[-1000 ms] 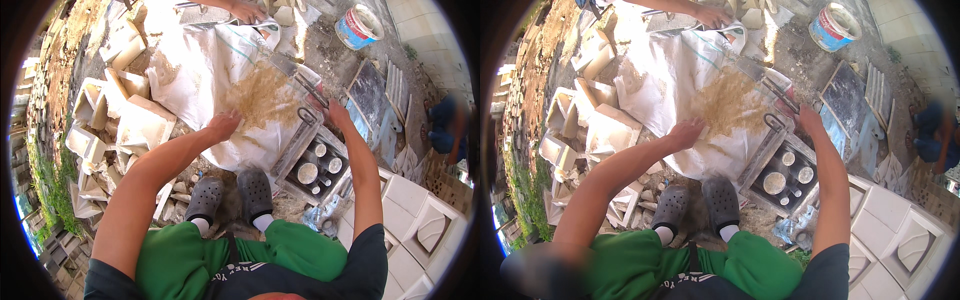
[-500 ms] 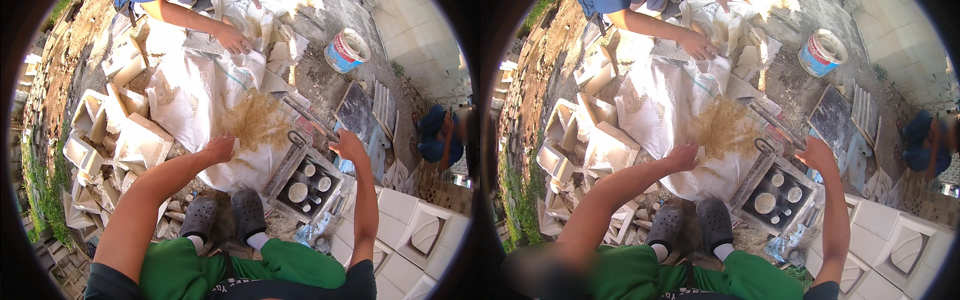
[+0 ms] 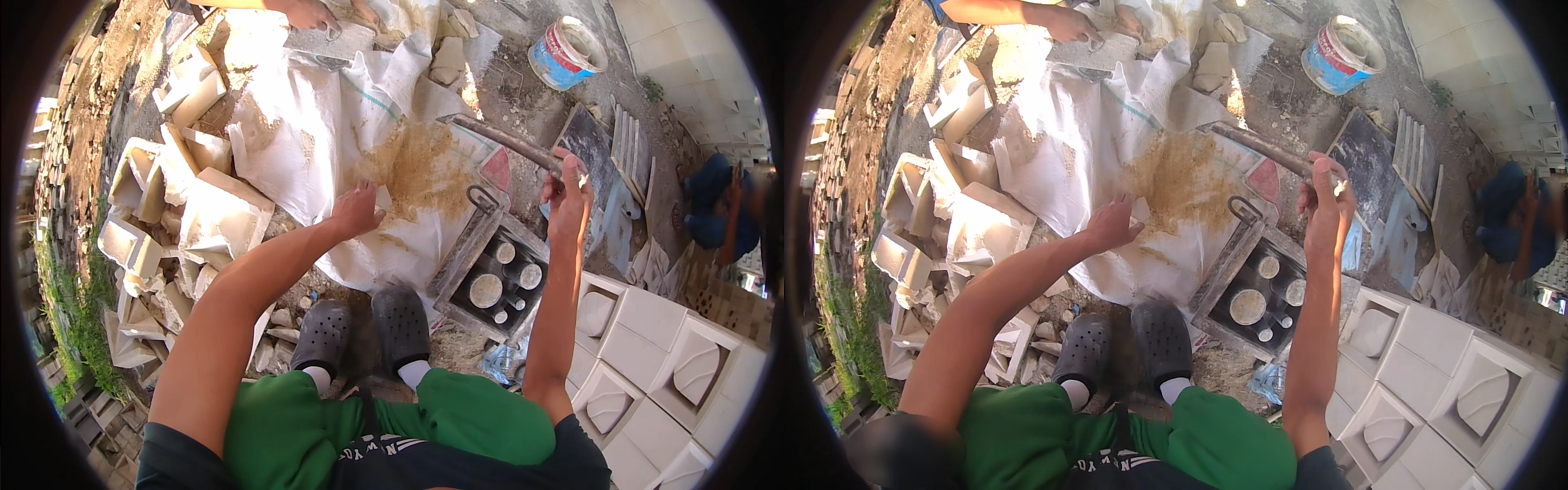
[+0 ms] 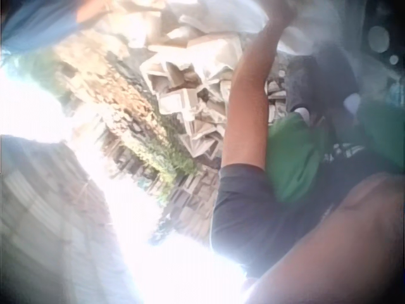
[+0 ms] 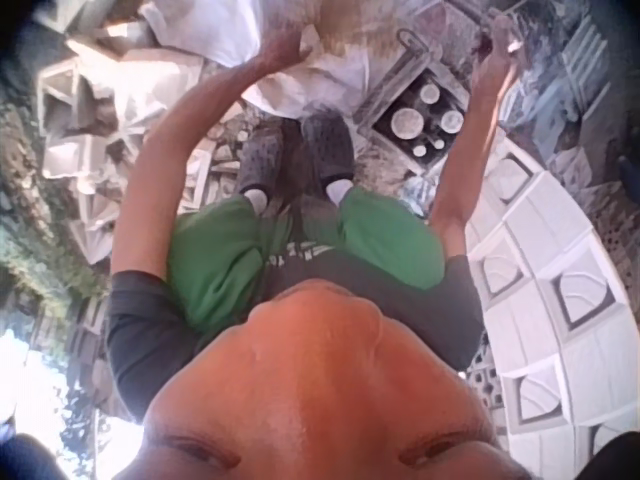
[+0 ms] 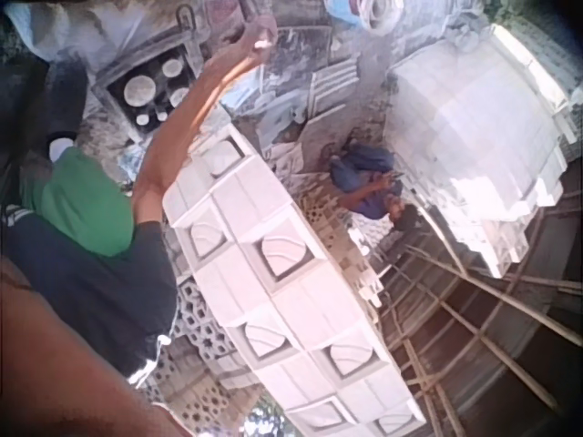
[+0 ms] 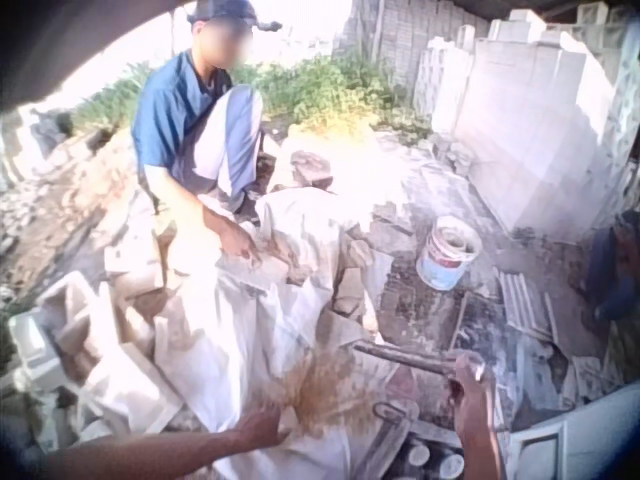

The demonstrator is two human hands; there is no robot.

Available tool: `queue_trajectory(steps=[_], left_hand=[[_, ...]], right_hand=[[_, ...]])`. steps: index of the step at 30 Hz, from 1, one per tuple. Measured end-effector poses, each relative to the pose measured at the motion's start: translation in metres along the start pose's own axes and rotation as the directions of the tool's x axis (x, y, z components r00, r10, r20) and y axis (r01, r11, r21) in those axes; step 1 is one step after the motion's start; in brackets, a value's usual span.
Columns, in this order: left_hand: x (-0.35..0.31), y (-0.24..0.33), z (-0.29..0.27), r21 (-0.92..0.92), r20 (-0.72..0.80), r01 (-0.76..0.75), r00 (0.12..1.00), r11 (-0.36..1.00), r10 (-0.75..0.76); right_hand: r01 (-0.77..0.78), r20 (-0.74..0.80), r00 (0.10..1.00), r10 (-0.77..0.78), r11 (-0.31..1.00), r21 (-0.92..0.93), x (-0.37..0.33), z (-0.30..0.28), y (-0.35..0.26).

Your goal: The person cleans and separates stone pieces from debris by hand and using a small hand tool, then places them into a tray.

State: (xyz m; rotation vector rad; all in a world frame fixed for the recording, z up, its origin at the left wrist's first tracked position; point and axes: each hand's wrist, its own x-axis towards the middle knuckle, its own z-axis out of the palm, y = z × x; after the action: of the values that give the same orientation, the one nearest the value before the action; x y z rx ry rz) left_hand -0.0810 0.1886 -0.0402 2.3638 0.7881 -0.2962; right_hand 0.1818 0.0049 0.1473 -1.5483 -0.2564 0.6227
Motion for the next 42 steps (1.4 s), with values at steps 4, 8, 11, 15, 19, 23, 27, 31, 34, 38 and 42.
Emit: queue_trajectory(steps=[4, 8, 11, 15, 19, 23, 27, 31, 34, 38, 42], left_hand=[[-0.001, 0.012, -0.006, -0.028, -0.038, 0.041, 0.998, 0.999, -0.042], [-0.003, 0.005, -0.002, -0.003, 0.006, 0.010, 1.000, 1.000, -0.010], [-0.010, 0.005, 0.000, 0.100, 0.028, -0.055, 0.998, 0.993, 0.053], [-0.027, -0.020, -0.002, 0.219, 0.069, -0.291, 0.957, 0.931, 0.283], [-0.044, -0.038, 0.008, 0.283, 0.113, -0.377, 0.926, 0.882, 0.359], [-0.052, -0.037, 0.013, 0.227, 0.061, -0.316, 0.949, 0.921, 0.311], [-0.047, -0.036, 0.008, 0.240, 0.110, -0.313, 0.949, 0.919, 0.295], [-0.045, -0.040, 0.010, 0.178, 0.063, -0.280, 0.960, 0.943, 0.273], [-0.045, -0.039, 0.010, 0.158, 0.027, -0.288, 0.957, 0.944, 0.288], [-0.047, -0.038, 0.009, 0.179, 0.028, -0.307, 0.951, 0.935, 0.307], [-0.045, -0.031, 0.011, 0.140, -0.026, -0.194, 0.979, 0.971, 0.200]], right_hand=[[0.380, -0.081, 0.921, -0.380, 0.925, -0.013, 0.014, 0.030, 0.031], [0.469, -0.243, 0.841, -0.483, 0.875, -0.117, 0.025, 0.051, 0.046], [0.584, -0.269, 0.785, -0.559, 0.811, 0.020, 0.039, 0.060, 0.052], [0.550, -0.169, 0.829, -0.533, 0.721, 0.422, 0.052, 0.071, 0.039], [0.544, -0.131, 0.820, -0.557, 0.687, 0.482, 0.061, 0.084, 0.013], [0.530, -0.106, 0.829, -0.549, 0.711, 0.461, 0.031, 0.103, -0.032], [0.448, 0.149, 0.815, -0.560, 0.772, 0.451, -0.010, 0.085, -0.057], [0.366, 0.259, 0.828, -0.498, 0.828, 0.425, -0.038, 0.085, -0.061], [0.320, 0.335, 0.829, -0.448, 0.871, 0.372, -0.043, 0.084, -0.044], [0.316, 0.307, 0.851, -0.425, 0.883, 0.346, -0.044, 0.088, 0.001], [0.326, 0.260, 0.863, -0.433, 0.871, 0.368, -0.053, 0.095, 0.015]])
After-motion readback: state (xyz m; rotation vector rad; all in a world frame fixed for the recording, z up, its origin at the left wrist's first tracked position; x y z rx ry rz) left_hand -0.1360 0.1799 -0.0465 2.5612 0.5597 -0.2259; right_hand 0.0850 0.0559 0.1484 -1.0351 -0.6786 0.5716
